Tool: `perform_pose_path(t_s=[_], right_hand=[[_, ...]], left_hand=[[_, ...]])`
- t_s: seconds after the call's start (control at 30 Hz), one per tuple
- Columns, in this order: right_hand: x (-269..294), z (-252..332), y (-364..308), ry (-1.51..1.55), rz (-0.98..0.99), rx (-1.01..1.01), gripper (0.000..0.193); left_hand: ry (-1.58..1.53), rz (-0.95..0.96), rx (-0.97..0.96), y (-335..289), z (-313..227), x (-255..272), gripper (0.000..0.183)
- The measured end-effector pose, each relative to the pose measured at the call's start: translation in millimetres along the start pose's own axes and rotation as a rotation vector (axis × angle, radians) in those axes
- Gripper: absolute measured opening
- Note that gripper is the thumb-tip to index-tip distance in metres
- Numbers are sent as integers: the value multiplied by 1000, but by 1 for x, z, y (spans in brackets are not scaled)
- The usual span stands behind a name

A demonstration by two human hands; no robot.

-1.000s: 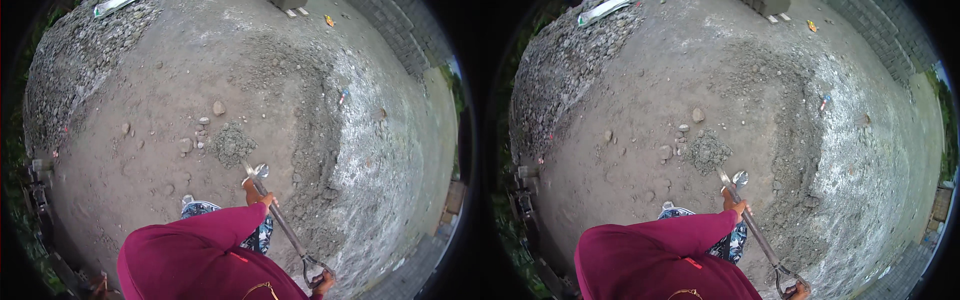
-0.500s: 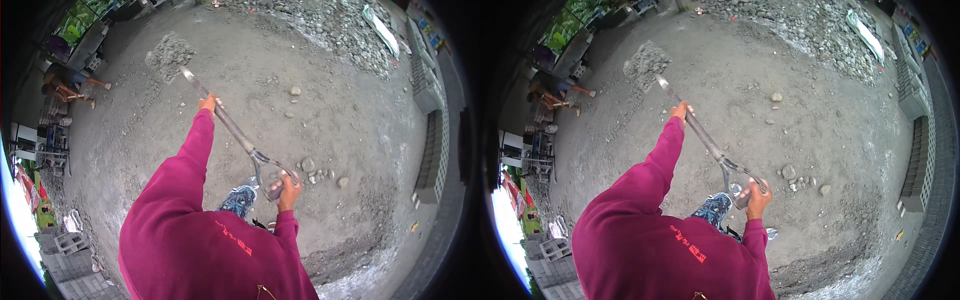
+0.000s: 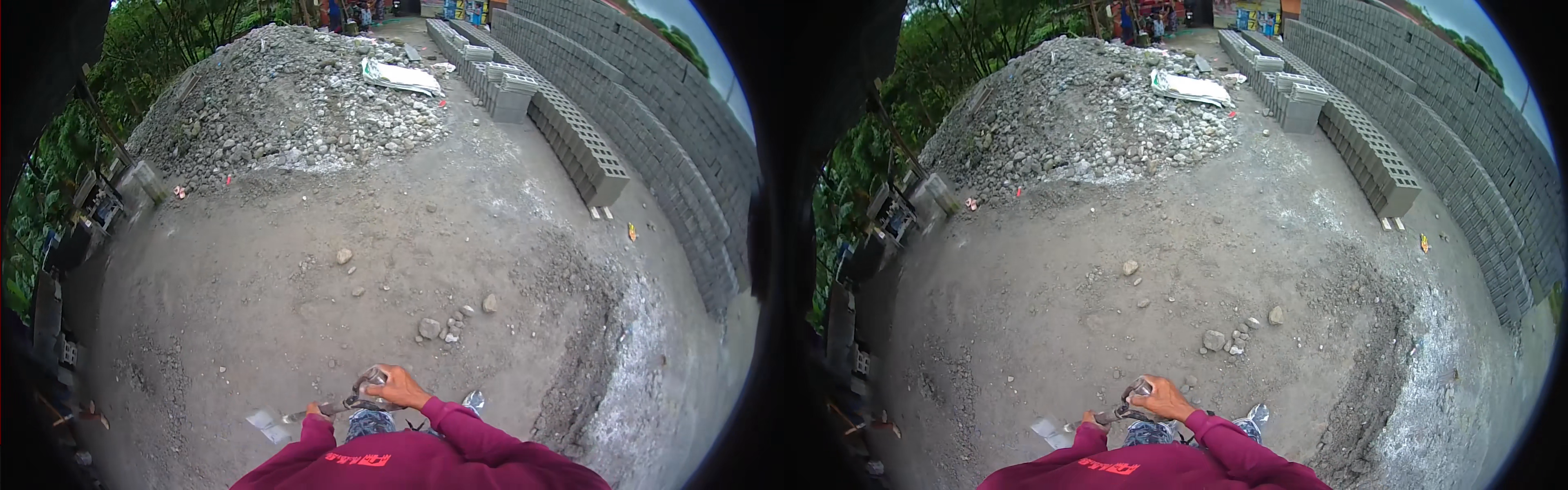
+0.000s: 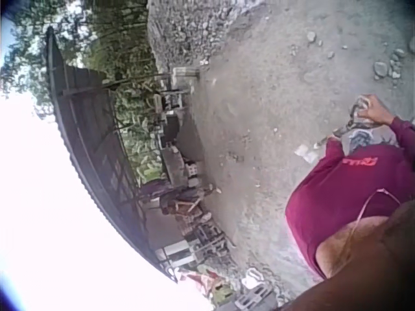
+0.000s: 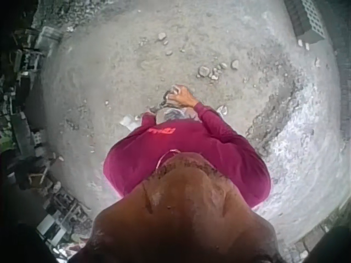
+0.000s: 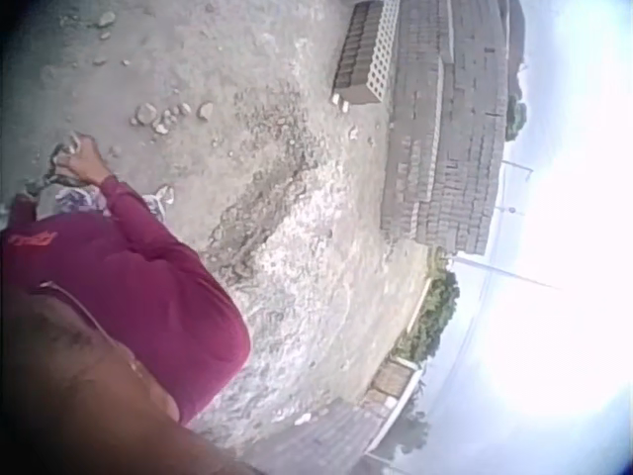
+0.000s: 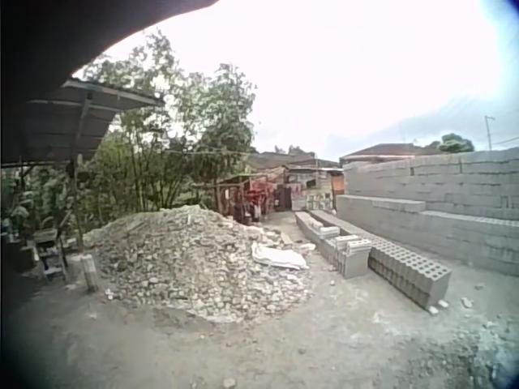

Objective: The person uses a shovel to move a mixture of sand and gravel from a pile on the ground.

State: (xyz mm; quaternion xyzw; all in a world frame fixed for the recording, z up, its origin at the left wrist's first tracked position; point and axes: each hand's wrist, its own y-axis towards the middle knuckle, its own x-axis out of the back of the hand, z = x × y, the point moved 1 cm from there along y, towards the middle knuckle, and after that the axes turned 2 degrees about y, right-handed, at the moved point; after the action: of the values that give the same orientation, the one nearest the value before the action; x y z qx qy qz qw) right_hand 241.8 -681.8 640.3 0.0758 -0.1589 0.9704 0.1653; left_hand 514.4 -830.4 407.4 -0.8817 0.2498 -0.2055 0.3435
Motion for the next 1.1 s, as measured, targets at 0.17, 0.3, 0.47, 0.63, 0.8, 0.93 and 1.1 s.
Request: perform_pose_path(t_s=[0.17,0.3,0.47,0.63,0.8,0.93,1.1], right_hand=[[88,31,-82,-229,-15,207,42],[160,19,-165,-303,-134,281,51],[263,3,-276,-386,-287,254,53],[353,0,-324,-496,-440,309,44],[409,-34,-375,-551,-801,159,29],[452,-90,-402,-683,-1222,23,29],[509,-165,-397,512,-1671,-454,37]], left_hand=[[647,233,-492,45,12,-119,23],[-77,502,171,58,-54,-278,24],[-392,476,408,-6,-130,-478,23],[-238,511,292,-51,-173,-649,22],[-35,525,219,-124,-153,-773,22],[-4,552,198,-129,-138,-849,27],[-69,560,334,-91,-164,-948,16]])
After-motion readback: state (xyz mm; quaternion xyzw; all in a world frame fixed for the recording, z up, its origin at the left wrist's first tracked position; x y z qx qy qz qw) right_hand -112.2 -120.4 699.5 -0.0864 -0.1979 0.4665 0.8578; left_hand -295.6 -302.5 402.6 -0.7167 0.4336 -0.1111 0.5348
